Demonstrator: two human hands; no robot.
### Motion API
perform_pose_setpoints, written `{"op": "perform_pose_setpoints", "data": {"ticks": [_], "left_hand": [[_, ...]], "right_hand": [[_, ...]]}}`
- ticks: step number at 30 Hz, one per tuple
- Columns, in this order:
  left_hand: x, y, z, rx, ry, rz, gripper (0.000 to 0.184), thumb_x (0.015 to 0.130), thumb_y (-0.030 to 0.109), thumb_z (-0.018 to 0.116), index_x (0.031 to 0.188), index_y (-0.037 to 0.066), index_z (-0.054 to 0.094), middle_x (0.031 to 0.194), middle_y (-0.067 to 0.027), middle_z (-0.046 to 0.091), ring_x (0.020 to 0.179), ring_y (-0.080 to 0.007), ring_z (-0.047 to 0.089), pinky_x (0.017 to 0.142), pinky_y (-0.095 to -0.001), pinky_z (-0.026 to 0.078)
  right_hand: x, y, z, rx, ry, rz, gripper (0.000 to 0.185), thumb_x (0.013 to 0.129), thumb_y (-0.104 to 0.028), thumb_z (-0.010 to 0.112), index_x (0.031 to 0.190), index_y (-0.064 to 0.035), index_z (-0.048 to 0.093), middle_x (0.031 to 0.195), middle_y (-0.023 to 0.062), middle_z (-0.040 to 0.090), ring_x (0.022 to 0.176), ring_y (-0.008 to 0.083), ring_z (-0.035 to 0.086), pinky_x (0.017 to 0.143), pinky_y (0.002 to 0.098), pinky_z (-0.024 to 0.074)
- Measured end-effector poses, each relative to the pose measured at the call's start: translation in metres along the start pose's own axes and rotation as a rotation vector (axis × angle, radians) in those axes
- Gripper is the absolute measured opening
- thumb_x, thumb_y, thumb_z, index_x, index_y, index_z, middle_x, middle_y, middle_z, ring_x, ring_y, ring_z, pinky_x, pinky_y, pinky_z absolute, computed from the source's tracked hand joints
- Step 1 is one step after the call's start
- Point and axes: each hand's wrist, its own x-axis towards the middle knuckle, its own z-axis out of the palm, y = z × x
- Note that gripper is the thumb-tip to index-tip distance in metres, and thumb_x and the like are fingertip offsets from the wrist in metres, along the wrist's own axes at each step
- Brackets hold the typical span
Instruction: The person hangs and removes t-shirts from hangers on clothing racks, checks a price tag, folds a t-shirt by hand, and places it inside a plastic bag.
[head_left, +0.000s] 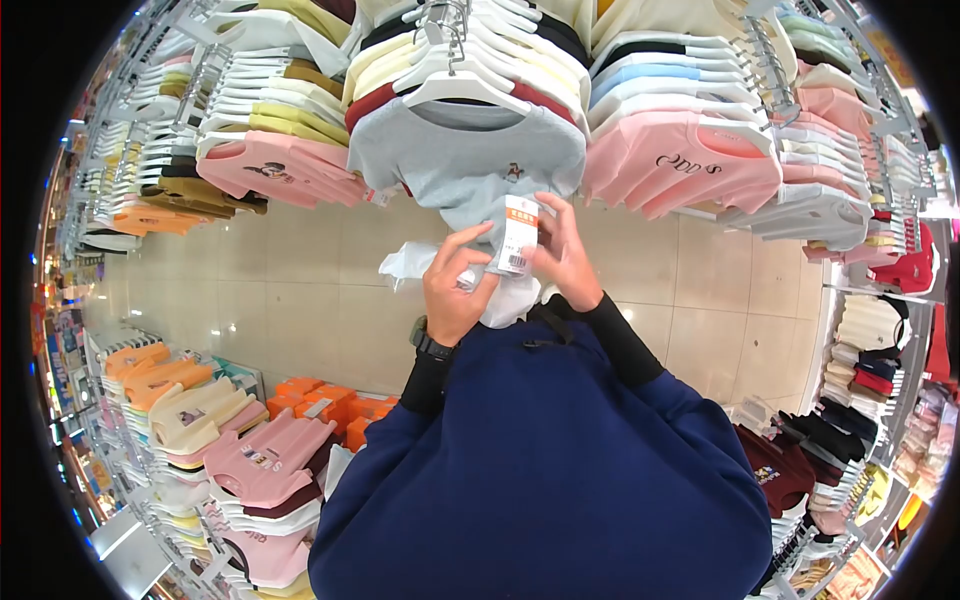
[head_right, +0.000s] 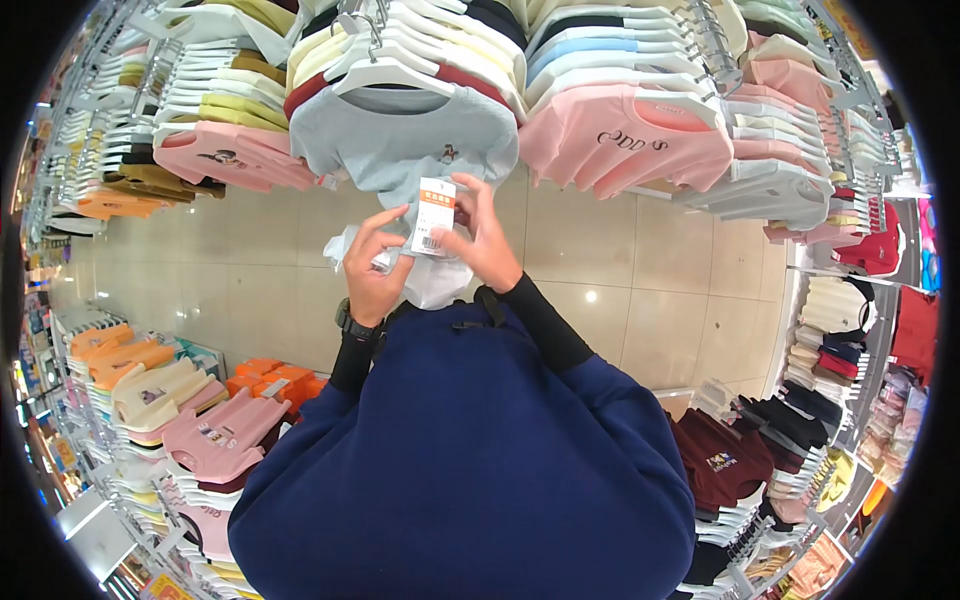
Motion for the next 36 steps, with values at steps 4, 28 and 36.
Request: {"op": "perform_pose_setpoints", "data": {"ticks": [4, 28, 36], "left_hand": [[-0.002, -0.002, 0.004, -0.086, -0.008, -0.139, 0.013, 0.076, 0.002, 0.07, 0.086, 0.002, 0.062, 0.091, -0.01, 0.069, 0.081, -0.0254, 0.066, 0.072, -0.0317, 0.05], [-0.003, -0.007, 0.012, -0.213, -0.1, -0.467, 0.017, 0.084, 0.014, 0.073, 0.083, 0.0, 0.064, 0.066, 0.0023, 0.059, 0.06, -0.002, 0.047, 0.053, -0.0226, 0.038], [0.009, -0.009, -0.015, -0.188, -0.121, -0.441, 0.015, 0.086, 0.013, 0.072, 0.087, -0.002, 0.067, 0.073, 0.003, 0.061, 0.069, -0.0034, 0.049, 0.061, -0.0213, 0.038]], "right_hand": [[-0.007, -0.003, 0.008, -0.377, -0.176, -0.125, 0.1, 0.074, -0.01, 0.076, 0.15, -0.004, 0.011, 0.14, 0.0229, 0.037, 0.134, 0.0314, 0.038, 0.111, 0.04, 0.031], [-0.003, 0.026, 0.021, -0.675, 0.152, -0.23, 0.037, 0.078, 0.006, 0.058, 0.114, -0.0026, 0.057, 0.103, 0.0157, 0.053, 0.089, 0.0312, 0.058, 0.077, 0.0369, 0.0475], [0.005, 0.043, 0.0, -0.29, 0.157, 0.051, 0.019, 0.092, -0.003, 0.05, 0.106, 0.0003, 0.063, 0.078, 0.0027, 0.059, 0.069, 0.0111, 0.052, 0.065, 0.0259, 0.0422]]}}
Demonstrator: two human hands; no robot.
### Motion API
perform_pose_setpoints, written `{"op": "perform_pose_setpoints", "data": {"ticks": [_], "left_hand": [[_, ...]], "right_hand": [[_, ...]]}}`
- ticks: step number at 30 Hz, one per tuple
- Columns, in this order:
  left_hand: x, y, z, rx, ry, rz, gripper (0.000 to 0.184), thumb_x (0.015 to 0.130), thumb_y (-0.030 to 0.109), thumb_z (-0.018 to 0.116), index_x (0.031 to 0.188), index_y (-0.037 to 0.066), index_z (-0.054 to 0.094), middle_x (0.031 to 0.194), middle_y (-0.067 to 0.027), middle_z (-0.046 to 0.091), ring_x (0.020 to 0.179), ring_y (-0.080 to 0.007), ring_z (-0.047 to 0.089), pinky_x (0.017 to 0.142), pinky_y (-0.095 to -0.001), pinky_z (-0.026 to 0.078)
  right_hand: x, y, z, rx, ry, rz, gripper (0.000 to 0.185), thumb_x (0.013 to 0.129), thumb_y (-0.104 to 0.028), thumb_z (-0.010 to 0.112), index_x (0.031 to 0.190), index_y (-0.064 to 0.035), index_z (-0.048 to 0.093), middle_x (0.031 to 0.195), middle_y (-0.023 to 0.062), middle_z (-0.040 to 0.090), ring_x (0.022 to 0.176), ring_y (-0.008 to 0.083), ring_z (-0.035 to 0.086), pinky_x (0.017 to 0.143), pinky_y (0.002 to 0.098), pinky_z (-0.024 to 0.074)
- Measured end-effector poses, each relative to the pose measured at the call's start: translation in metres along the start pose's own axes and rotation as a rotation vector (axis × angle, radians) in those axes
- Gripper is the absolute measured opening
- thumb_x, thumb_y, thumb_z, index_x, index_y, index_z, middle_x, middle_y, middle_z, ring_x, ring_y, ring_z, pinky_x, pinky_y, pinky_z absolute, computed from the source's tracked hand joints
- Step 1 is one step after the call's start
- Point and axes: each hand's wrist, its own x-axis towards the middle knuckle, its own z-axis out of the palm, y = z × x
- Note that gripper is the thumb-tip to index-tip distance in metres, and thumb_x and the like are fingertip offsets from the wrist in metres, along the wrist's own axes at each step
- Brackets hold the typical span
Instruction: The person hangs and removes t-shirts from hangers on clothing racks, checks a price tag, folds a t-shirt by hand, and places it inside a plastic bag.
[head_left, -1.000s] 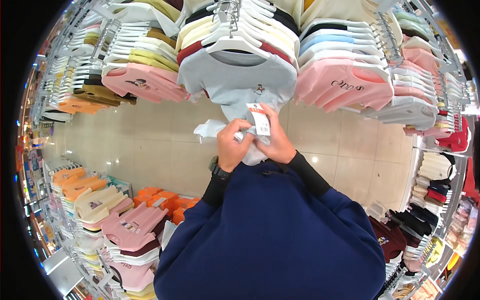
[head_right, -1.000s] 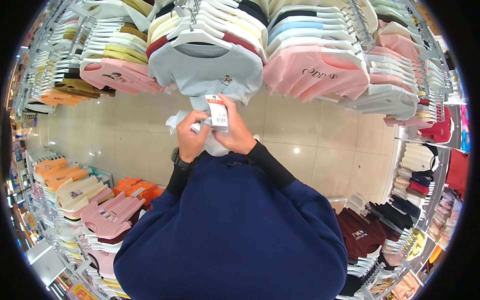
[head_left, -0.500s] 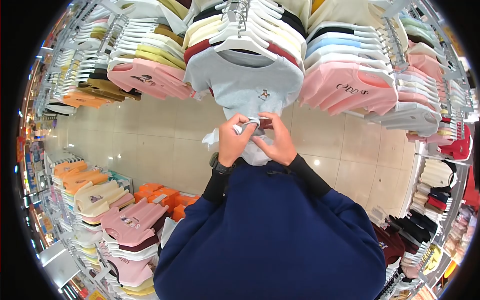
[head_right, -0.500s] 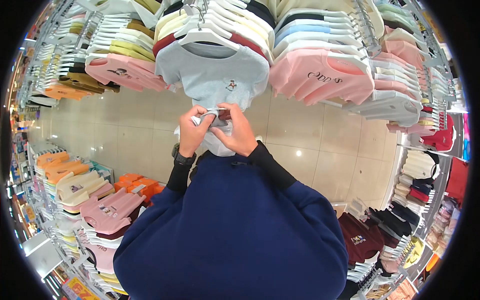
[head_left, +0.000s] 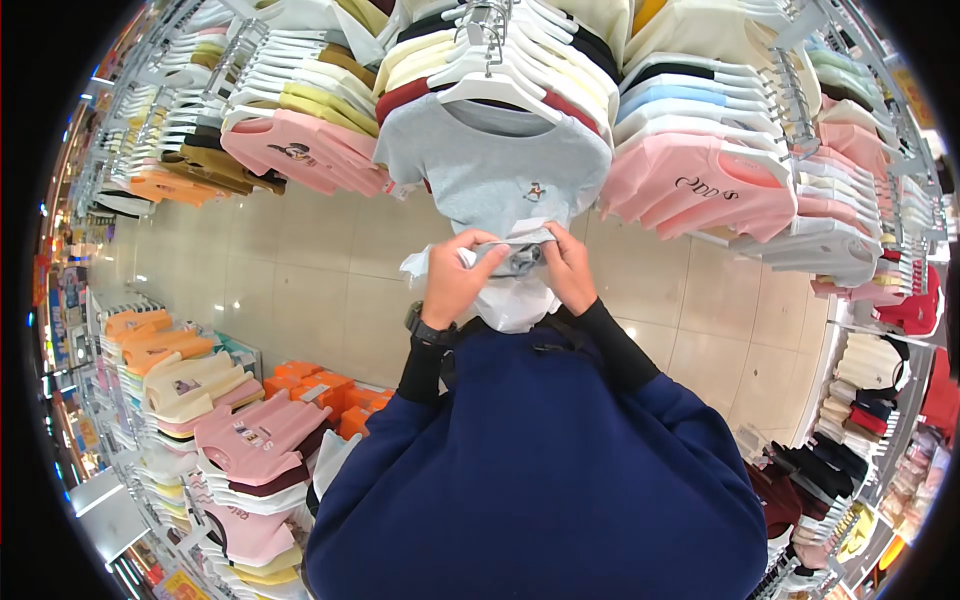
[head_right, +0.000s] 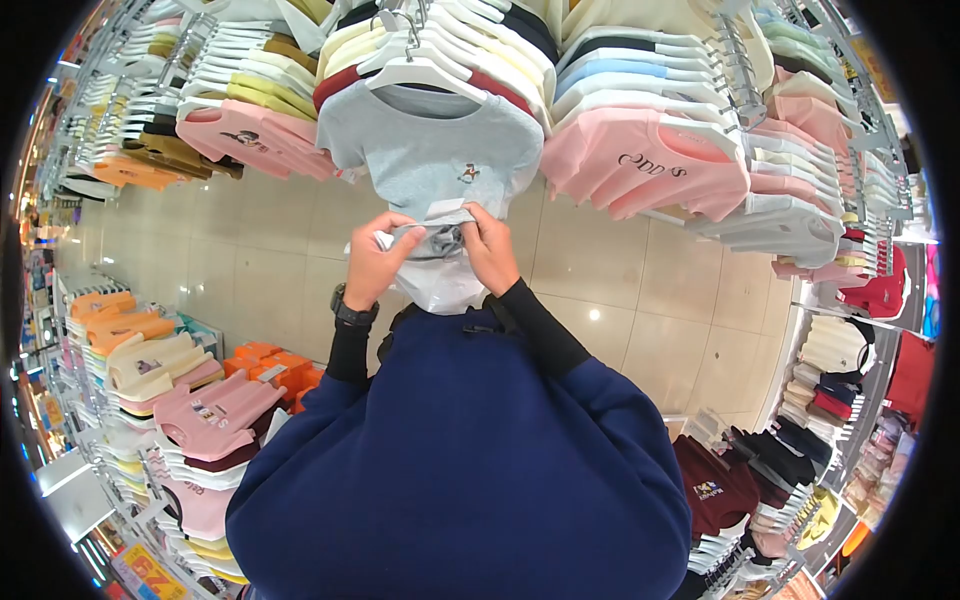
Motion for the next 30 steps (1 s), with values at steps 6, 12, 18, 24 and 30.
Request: {"op": "perform_pose_setpoints", "data": {"ticks": [6, 12, 18, 24, 30], "left_hand": [[0.003, -0.005, -0.014, -0.065, 0.007, 0.008, 0.014, 0.087, 0.013, 0.071, 0.086, 0.0, 0.067, 0.074, 0.0045, 0.059, 0.069, -0.0023, 0.046, 0.06, -0.02, 0.035], [0.003, -0.011, -0.004, -0.126, 0.058, -0.017, 0.017, 0.085, 0.016, 0.073, 0.084, 0.0, 0.066, 0.068, 0.0054, 0.052, 0.064, -0.0032, 0.041, 0.057, -0.0218, 0.032], [0.0, 0.003, -0.01, 0.092, -0.099, 0.095, 0.024, 0.083, 0.017, 0.075, 0.104, 0.006, 0.072, 0.069, 0.0033, 0.055, 0.061, -0.0052, 0.039, 0.056, -0.0229, 0.032], [-0.002, 0.007, -0.007, 0.182, -0.109, 0.105, 0.028, 0.083, 0.017, 0.074, 0.11, 0.009, 0.073, 0.093, -0.0053, 0.074, 0.061, -0.0082, 0.046, 0.056, -0.0248, 0.04], [-0.003, -0.006, -0.007, 0.2, -0.07, 0.155, 0.017, 0.085, 0.016, 0.072, 0.099, 0.007, 0.075, 0.089, -0.0099, 0.074, 0.065, -0.0113, 0.061, 0.057, -0.0256, 0.044]], "right_hand": [[0.001, -0.017, -0.014, 0.204, -0.213, 0.149, 0.02, 0.097, -0.015, 0.056, 0.099, 0.0011, 0.067, 0.075, -0.0076, 0.055, 0.067, 0.0011, 0.045, 0.059, 0.0199, 0.0351], [-0.001, -0.026, -0.019, 0.2, -0.306, 0.192, 0.022, 0.096, -0.018, 0.058, 0.098, 0.0005, 0.069, 0.074, -0.0077, 0.056, 0.066, 0.0004, 0.043, 0.057, 0.0204, 0.034], [-0.007, -0.023, -0.017, 0.071, -0.277, 0.141, 0.018, 0.095, -0.017, 0.059, 0.101, -0.0019, 0.065, 0.067, -0.005, 0.055, 0.061, 0.0021, 0.043, 0.054, 0.0232, 0.0343], [-0.013, -0.05, -0.015, -0.254, -0.204, 0.011, 0.017, 0.095, -0.015, 0.058, 0.109, -0.0067, 0.061, 0.06, 0.0038, 0.052, 0.053, 0.0068, 0.043, 0.05, 0.0269, 0.0338], [-0.009, -0.043, -0.014, -0.29, -0.172, -0.15, 0.014, 0.095, -0.015, 0.059, 0.099, -0.0037, 0.065, 0.062, 0.0101, 0.055, 0.05, 0.0164, 0.05, 0.052, 0.0304, 0.0389]]}}
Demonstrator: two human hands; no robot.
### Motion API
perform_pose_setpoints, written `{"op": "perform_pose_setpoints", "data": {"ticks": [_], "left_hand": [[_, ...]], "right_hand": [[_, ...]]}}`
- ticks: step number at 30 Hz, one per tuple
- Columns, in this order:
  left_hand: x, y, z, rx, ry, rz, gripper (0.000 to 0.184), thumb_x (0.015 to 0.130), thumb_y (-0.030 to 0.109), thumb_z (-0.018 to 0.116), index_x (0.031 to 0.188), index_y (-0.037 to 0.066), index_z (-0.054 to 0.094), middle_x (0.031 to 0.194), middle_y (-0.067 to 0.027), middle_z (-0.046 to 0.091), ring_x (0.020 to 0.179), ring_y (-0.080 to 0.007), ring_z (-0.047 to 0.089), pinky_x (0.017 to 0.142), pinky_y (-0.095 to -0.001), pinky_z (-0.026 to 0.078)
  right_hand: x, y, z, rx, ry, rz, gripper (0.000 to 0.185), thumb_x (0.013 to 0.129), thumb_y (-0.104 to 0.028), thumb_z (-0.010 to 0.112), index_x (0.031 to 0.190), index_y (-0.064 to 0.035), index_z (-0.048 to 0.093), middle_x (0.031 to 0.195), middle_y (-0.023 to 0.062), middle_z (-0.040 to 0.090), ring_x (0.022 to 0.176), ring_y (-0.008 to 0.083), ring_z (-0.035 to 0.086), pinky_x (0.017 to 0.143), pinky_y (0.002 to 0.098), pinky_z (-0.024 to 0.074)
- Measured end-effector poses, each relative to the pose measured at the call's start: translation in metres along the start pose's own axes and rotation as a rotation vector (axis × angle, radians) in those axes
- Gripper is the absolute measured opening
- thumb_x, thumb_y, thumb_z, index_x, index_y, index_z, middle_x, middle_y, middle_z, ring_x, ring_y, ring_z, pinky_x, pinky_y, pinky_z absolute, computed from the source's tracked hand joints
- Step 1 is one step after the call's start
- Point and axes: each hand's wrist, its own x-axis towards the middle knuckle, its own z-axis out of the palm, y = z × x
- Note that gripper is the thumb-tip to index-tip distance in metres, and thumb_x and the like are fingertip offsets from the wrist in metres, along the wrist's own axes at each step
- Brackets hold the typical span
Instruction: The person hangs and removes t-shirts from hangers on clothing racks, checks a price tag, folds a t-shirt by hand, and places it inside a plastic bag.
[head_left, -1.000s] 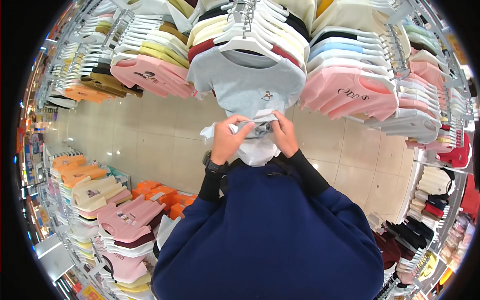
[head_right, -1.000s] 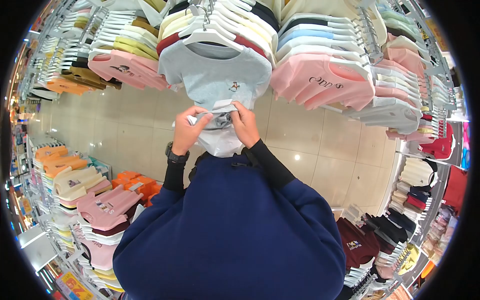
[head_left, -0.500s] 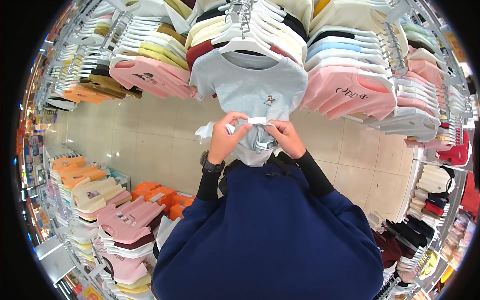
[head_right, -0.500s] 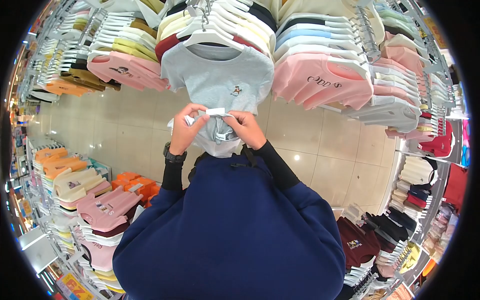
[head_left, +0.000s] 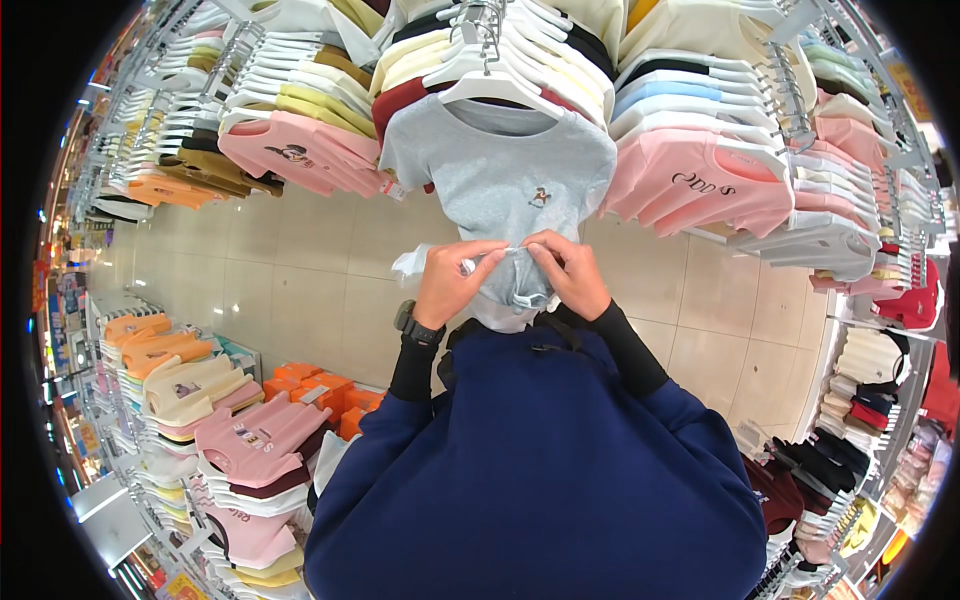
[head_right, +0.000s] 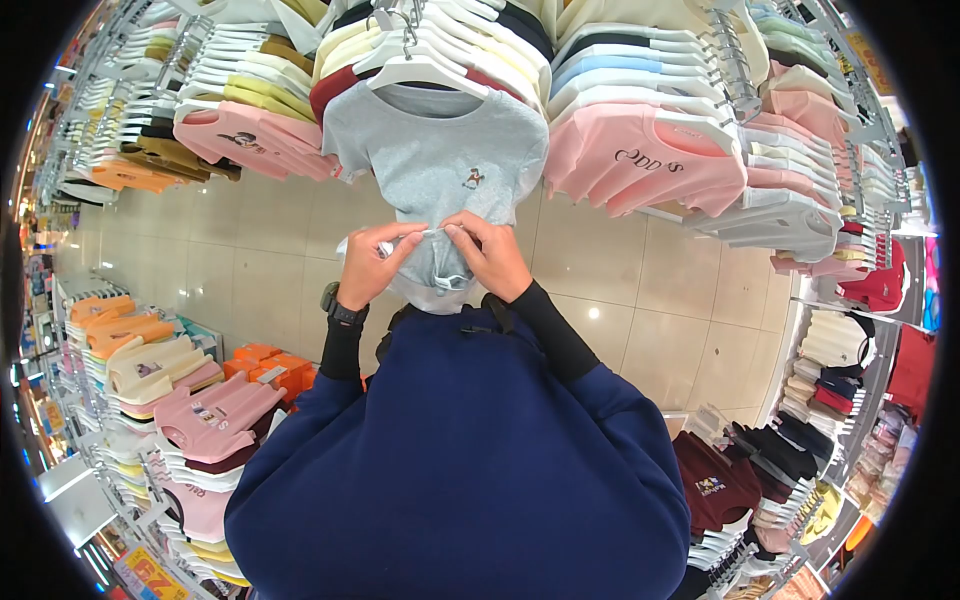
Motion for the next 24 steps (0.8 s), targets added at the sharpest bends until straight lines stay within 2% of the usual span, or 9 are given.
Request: {"op": "perform_pose_setpoints", "data": {"ticks": [3, 11, 14, 15, 20, 24], "left_hand": [[0.0, 0.003, -0.005, 0.031, -0.077, -0.011, 0.014, 0.088, 0.013, 0.068, 0.096, 0.003, 0.074, 0.089, -0.0101, 0.074, 0.077, -0.0146, 0.069, 0.067, -0.0275, 0.05], [0.002, 0.008, -0.018, 0.002, -0.225, 0.023, 0.017, 0.084, 0.013, 0.073, 0.095, 0.0, 0.074, 0.086, -0.0121, 0.073, 0.074, -0.0161, 0.068, 0.067, -0.0272, 0.05], [0.002, 0.007, -0.019, -0.025, -0.244, -0.01, 0.019, 0.082, 0.016, 0.075, 0.093, 0.001, 0.074, 0.083, -0.0126, 0.073, 0.07, -0.0148, 0.067, 0.064, -0.0271, 0.049], [0.001, 0.005, -0.018, -0.042, -0.244, -0.03, 0.02, 0.081, 0.018, 0.076, 0.092, 0.001, 0.074, 0.082, -0.0126, 0.073, 0.068, -0.0142, 0.066, 0.062, -0.0272, 0.048], [0.001, 0.002, -0.019, -0.109, -0.249, -0.083, 0.019, 0.085, 0.018, 0.072, 0.089, -0.001, 0.072, 0.076, -0.0083, 0.071, 0.066, -0.0087, 0.06, 0.062, -0.0256, 0.046], [0.0, 0.0, -0.017, -0.195, -0.256, -0.132, 0.021, 0.09, 0.017, 0.067, 0.085, -0.004, 0.07, 0.073, -0.001, 0.067, 0.069, -0.0054, 0.055, 0.064, -0.0227, 0.044]], "right_hand": [[0.0, -0.001, 0.001, -0.018, 0.012, -0.021, 0.015, 0.095, -0.015, 0.059, 0.095, -0.0017, 0.066, 0.064, 0.0107, 0.057, 0.051, 0.0165, 0.051, 0.052, 0.03, 0.0396], [-0.004, 0.0, 0.003, 0.028, -0.027, 0.064, 0.018, 0.094, -0.016, 0.06, 0.094, 0.0005, 0.066, 0.065, 0.0104, 0.06, 0.054, 0.011, 0.05, 0.053, 0.029, 0.0401], [-0.004, 0.0, 0.002, 0.065, -0.064, 0.1, 0.018, 0.097, -0.013, 0.057, 0.097, 0.0028, 0.065, 0.068, -0.001, 0.055, 0.063, 0.0038, 0.044, 0.056, 0.0233, 0.0376], [-0.004, -0.001, 0.002, 0.074, -0.081, 0.1, 0.018, 0.097, -0.013, 0.056, 0.097, 0.0027, 0.065, 0.068, -0.0018, 0.055, 0.063, 0.0034, 0.043, 0.056, 0.023, 0.0372], [-0.005, -0.001, 0.003, 0.113, -0.138, 0.118, 0.018, 0.098, -0.014, 0.056, 0.097, 0.0025, 0.065, 0.07, -0.0044, 0.054, 0.064, 0.0017, 0.041, 0.056, 0.0212, 0.0354], [-0.003, 0.005, 0.007, 0.196, -0.111, 0.126, 0.019, 0.098, -0.015, 0.056, 0.096, 0.0022, 0.065, 0.071, -0.0024, 0.056, 0.065, 0.0025, 0.043, 0.058, 0.0222, 0.037]]}}
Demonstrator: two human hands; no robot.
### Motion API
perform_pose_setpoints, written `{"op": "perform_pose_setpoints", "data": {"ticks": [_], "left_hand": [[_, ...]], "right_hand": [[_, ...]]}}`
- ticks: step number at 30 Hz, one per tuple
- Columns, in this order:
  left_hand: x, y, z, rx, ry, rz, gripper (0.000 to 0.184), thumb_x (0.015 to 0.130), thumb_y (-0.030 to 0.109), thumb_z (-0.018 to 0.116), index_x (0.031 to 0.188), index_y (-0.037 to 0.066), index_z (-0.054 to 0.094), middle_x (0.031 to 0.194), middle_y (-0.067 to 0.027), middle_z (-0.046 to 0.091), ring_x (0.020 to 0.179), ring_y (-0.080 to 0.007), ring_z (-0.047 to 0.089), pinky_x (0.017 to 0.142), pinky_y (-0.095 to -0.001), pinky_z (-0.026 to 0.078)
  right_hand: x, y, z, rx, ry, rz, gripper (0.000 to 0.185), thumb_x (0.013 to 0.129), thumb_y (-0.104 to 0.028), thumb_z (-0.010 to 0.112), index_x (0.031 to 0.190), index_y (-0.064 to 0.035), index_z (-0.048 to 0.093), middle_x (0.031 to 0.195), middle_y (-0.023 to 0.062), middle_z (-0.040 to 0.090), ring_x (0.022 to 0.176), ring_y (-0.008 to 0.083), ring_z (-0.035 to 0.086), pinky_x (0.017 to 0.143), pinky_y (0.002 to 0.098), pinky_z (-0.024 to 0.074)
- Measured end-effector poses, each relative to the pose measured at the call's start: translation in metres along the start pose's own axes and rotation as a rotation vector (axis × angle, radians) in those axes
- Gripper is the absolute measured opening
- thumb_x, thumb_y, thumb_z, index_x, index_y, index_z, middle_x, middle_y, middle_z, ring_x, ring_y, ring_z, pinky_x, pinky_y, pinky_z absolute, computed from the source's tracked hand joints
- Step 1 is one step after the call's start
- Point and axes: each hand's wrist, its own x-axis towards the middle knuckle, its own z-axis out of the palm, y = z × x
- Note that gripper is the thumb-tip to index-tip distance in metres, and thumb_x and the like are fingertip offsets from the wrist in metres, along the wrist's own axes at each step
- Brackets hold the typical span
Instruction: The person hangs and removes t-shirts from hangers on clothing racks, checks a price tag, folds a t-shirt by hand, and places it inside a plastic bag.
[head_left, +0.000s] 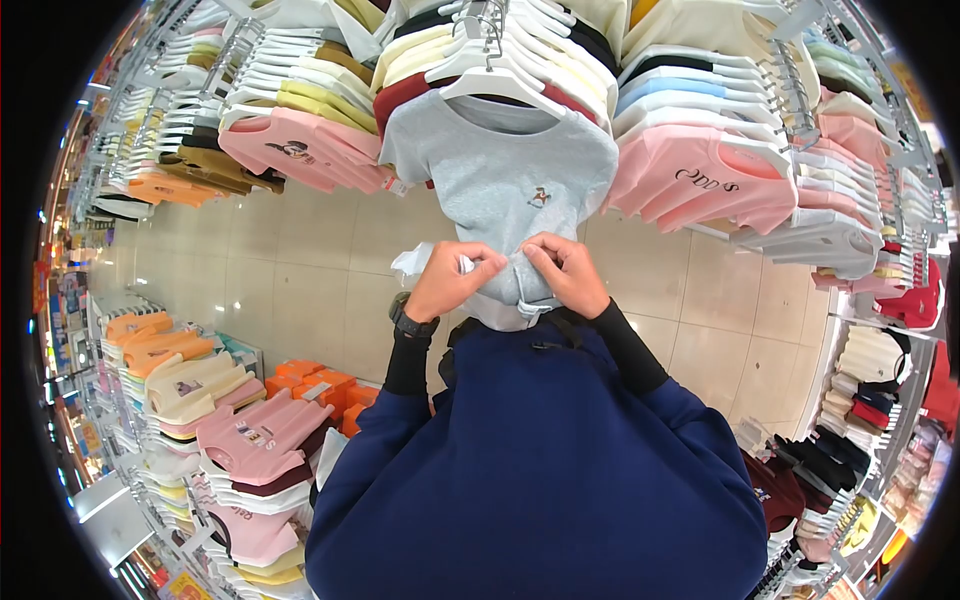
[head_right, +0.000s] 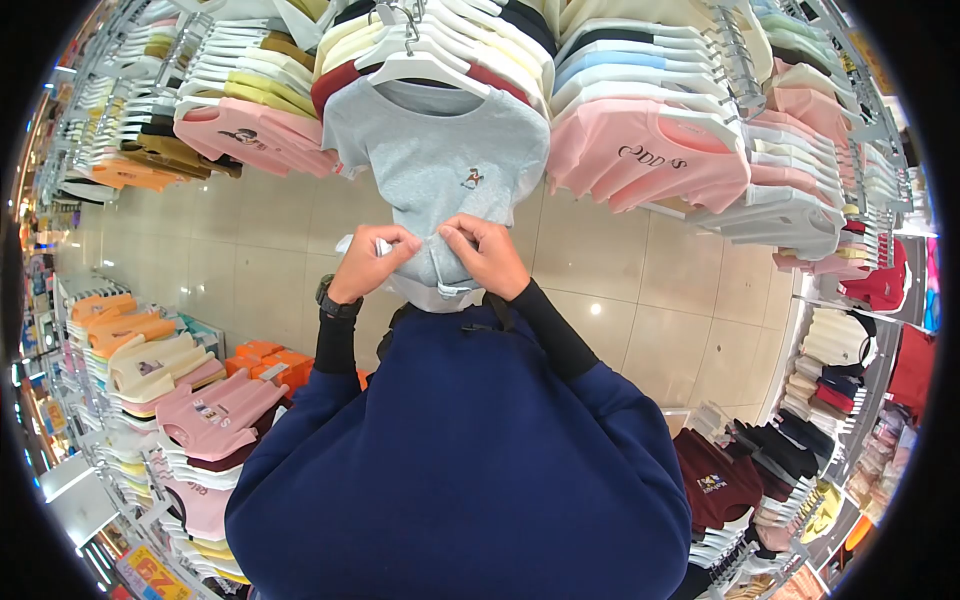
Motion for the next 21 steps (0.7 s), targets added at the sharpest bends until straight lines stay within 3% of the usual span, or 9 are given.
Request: {"op": "perform_pose_setpoints", "data": {"ticks": [2, 5, 11, 14, 21], "left_hand": [[-0.001, 0.006, 0.002, -0.074, -0.022, -0.048, 0.022, 0.09, 0.017, 0.066, 0.083, -0.003, 0.069, 0.072, 0.001, 0.064, 0.069, -0.0041, 0.052, 0.063, -0.0222, 0.042], [-0.002, 0.006, 0.006, -0.152, -0.014, -0.084, 0.022, 0.09, 0.017, 0.065, 0.08, -0.003, 0.067, 0.069, 0.0038, 0.06, 0.067, -0.0029, 0.048, 0.059, -0.0222, 0.039], [-0.001, 0.002, 0.011, -0.211, 0.108, -0.074, 0.024, 0.09, 0.018, 0.065, 0.079, -0.003, 0.066, 0.064, 0.007, 0.052, 0.063, -0.002, 0.042, 0.054, -0.0231, 0.033], [-0.001, 0.004, 0.012, -0.228, 0.122, -0.065, 0.023, 0.09, 0.016, 0.064, 0.076, -0.002, 0.064, 0.064, 0.007, 0.051, 0.063, -0.0023, 0.041, 0.055, -0.0233, 0.032], [-0.001, 0.005, 0.009, -0.186, 0.102, -0.082, 0.023, 0.09, 0.014, 0.064, 0.075, -0.003, 0.064, 0.064, 0.0061, 0.052, 0.064, -0.0027, 0.042, 0.056, -0.0234, 0.033]], "right_hand": [[0.003, -0.003, 0.001, 0.048, 0.028, 0.017, 0.02, 0.097, -0.017, 0.058, 0.095, 0.0018, 0.065, 0.068, 0.0017, 0.058, 0.065, 0.005, 0.046, 0.059, 0.0254, 0.0404], [0.006, -0.006, 0.004, 0.084, 0.023, 0.014, 0.02, 0.097, -0.017, 0.058, 0.096, 0.0018, 0.065, 0.071, 0.0012, 0.058, 0.067, 0.0047, 0.048, 0.062, 0.024, 0.042], [0.011, -0.02, 0.01, 0.282, 0.056, -0.053, 0.014, 0.095, -0.015, 0.06, 0.1, -0.0029, 0.066, 0.095, 0.0005, 0.066, 0.082, 0.0061, 0.056, 0.066, 0.0245, 0.0443], [0.013, -0.022, 0.008, 0.216, -0.013, -0.054, 0.013, 0.094, -0.015, 0.062, 0.101, -0.0039, 0.066, 0.102, 0.0006, 0.065, 0.087, 0.0072, 0.058, 0.07, 0.0246, 0.0457], [0.018, -0.014, 0.011, 0.38, 0.007, -0.082, 0.01, 0.094, -0.012, 0.064, 0.095, -0.0022, 0.064, 0.096, 0.0013, 0.064, 0.088, 0.0082, 0.057, 0.078, 0.0247, 0.0456]]}}
